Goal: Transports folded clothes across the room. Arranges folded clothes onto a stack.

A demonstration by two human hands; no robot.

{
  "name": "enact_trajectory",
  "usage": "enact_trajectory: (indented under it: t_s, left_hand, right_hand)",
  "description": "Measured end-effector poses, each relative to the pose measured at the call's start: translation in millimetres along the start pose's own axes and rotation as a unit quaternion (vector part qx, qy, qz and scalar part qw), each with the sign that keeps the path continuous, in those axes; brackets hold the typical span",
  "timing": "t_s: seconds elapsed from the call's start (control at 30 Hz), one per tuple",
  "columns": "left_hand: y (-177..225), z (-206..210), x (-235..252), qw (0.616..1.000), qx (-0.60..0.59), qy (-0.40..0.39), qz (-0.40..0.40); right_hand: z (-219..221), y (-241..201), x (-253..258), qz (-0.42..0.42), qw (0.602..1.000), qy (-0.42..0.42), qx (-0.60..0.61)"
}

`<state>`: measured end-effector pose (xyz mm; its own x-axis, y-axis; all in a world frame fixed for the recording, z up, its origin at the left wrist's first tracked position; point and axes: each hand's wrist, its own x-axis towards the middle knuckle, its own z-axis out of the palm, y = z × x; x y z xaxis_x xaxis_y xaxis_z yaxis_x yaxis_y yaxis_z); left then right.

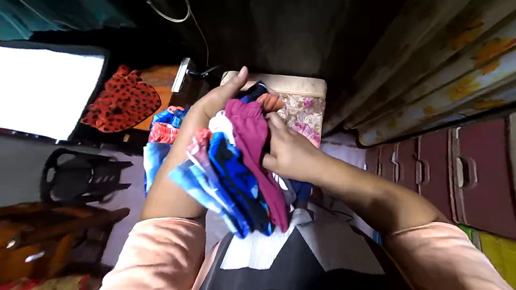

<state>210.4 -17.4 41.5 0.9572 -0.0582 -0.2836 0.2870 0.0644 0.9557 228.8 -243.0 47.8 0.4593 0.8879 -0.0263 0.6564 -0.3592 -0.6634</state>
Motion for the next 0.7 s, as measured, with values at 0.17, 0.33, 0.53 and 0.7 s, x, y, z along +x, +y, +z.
enact_trajectory:
  t_s: [0.17, 0.33, 0.53, 0.7]
  left_hand:
    - [-20.6, -41.1, 3.0, 0.953, -0.029, -0.248, 0.169]
    - [-12.1, -37.6, -6.3, 0.952, 0.049, -0.214, 0.213]
    - [-8.7, -23.9, -8.3, 0.966, 0.09, -0.139, 0.199]
    - [-9.3, -18.2, -13.9, 0.961, 0.067, -0.141, 0.227]
  right_hand:
    - [-26.1, 50.5, 22.2, -0.095, 0.944, 0.022, 0.314]
    - [-7.0, 131.6, 76.2, 0.153, 0.979, 0.021, 0.134]
    - [62.3, 109.2, 90.2, 0.179, 0.975, -0.129, -0.016]
    - [86.4, 18.3, 134.2, 0.362, 0.928, 0.066, 0.053]
